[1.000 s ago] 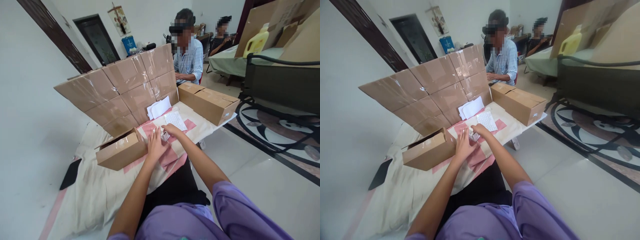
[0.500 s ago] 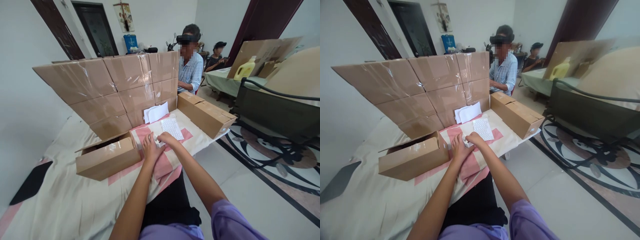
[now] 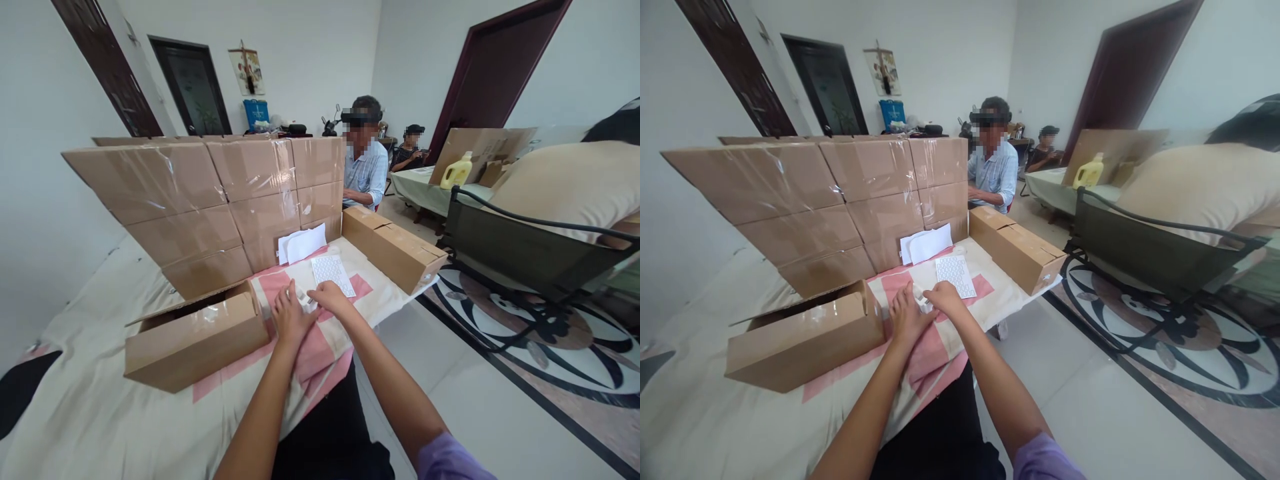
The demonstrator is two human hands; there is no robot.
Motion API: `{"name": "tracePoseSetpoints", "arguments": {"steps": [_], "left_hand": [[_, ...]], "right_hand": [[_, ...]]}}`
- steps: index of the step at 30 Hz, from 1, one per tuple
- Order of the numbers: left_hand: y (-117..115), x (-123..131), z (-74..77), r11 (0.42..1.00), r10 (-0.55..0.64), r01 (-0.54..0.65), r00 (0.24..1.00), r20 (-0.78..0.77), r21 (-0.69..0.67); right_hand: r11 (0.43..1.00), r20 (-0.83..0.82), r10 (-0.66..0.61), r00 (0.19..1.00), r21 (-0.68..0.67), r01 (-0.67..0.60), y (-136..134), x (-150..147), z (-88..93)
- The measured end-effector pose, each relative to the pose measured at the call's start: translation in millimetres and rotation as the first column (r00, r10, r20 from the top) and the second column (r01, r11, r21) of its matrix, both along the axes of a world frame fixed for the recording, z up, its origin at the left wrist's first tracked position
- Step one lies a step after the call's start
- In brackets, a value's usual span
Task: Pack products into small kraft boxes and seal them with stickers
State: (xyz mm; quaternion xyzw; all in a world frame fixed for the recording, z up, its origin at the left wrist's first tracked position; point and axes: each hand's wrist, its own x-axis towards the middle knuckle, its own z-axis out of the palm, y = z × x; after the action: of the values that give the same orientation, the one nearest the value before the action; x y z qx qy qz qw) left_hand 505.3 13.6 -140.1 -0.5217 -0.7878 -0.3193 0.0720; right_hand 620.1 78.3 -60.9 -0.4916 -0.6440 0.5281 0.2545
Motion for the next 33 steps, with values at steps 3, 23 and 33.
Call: {"name": "tracePoseSetpoints", "arguments": {"steps": [3,23,33], "left_hand": [[0,1,1.9,1.0,-0.006,0.006,1.0,-0.001,-0.005],[3,-1,-3.8,1.0,-0.001,0.001,1.0,-0.002,0.008],[3,0,-2.3,1.0,0.003,-0.003,1.0,0.023,-0.006]], "right_hand": [[0.994,-0.092,-0.041,0.995,-0.102,0.031,-7,10,-12.9],[0.97,-0.408,-0.159,0.899,-0.233,0.066,-10,2,-51.4],[0.979,-0.431,-0.141,0.891,-0.191,0.063,-10,-1,-61.6]]}}
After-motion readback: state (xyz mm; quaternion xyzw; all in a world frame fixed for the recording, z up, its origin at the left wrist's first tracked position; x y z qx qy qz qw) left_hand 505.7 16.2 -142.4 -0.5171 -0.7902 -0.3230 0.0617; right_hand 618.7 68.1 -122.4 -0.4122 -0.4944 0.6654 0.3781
